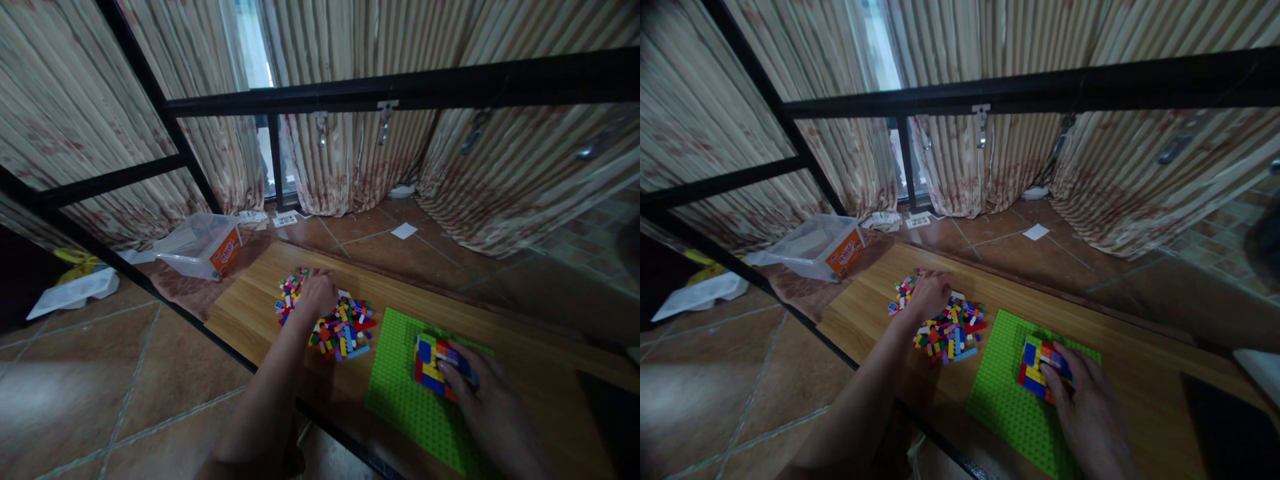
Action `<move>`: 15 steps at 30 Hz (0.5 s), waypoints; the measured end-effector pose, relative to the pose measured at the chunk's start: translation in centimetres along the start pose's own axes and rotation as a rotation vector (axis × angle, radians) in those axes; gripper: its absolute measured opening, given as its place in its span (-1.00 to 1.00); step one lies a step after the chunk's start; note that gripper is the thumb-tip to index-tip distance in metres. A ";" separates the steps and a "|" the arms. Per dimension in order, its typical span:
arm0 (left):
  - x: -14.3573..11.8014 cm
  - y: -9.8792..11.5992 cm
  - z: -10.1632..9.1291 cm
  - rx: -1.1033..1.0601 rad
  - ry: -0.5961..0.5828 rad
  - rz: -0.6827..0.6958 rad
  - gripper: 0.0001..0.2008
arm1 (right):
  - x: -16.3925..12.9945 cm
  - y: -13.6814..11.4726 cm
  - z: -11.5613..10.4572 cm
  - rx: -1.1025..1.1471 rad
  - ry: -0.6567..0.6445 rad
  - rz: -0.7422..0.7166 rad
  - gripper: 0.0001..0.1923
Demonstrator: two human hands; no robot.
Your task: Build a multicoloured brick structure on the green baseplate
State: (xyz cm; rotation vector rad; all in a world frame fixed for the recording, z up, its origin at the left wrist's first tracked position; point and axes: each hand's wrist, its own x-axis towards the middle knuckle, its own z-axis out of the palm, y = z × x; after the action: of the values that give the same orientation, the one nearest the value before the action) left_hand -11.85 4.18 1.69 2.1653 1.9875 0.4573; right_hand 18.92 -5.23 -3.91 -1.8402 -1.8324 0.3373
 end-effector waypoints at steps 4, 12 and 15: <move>-0.1 1.2 0.5 0.044 -0.091 0.019 -0.67 | 0.0 -0.3 -0.2 0.004 0.010 -0.005 -0.46; -0.8 1.6 0.0 0.064 -0.144 0.011 -0.71 | -0.1 -0.7 -0.5 0.043 0.007 -0.022 -0.50; -1.3 1.3 -0.4 0.045 -0.139 0.037 -0.71 | -0.2 -0.9 -0.5 0.043 0.012 -0.032 -0.51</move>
State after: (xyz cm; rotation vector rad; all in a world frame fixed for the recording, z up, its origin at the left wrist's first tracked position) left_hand -10.81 2.76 2.32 2.1985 1.9053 0.2612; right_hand 18.39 -5.51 -3.08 -1.7788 -1.8303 0.3512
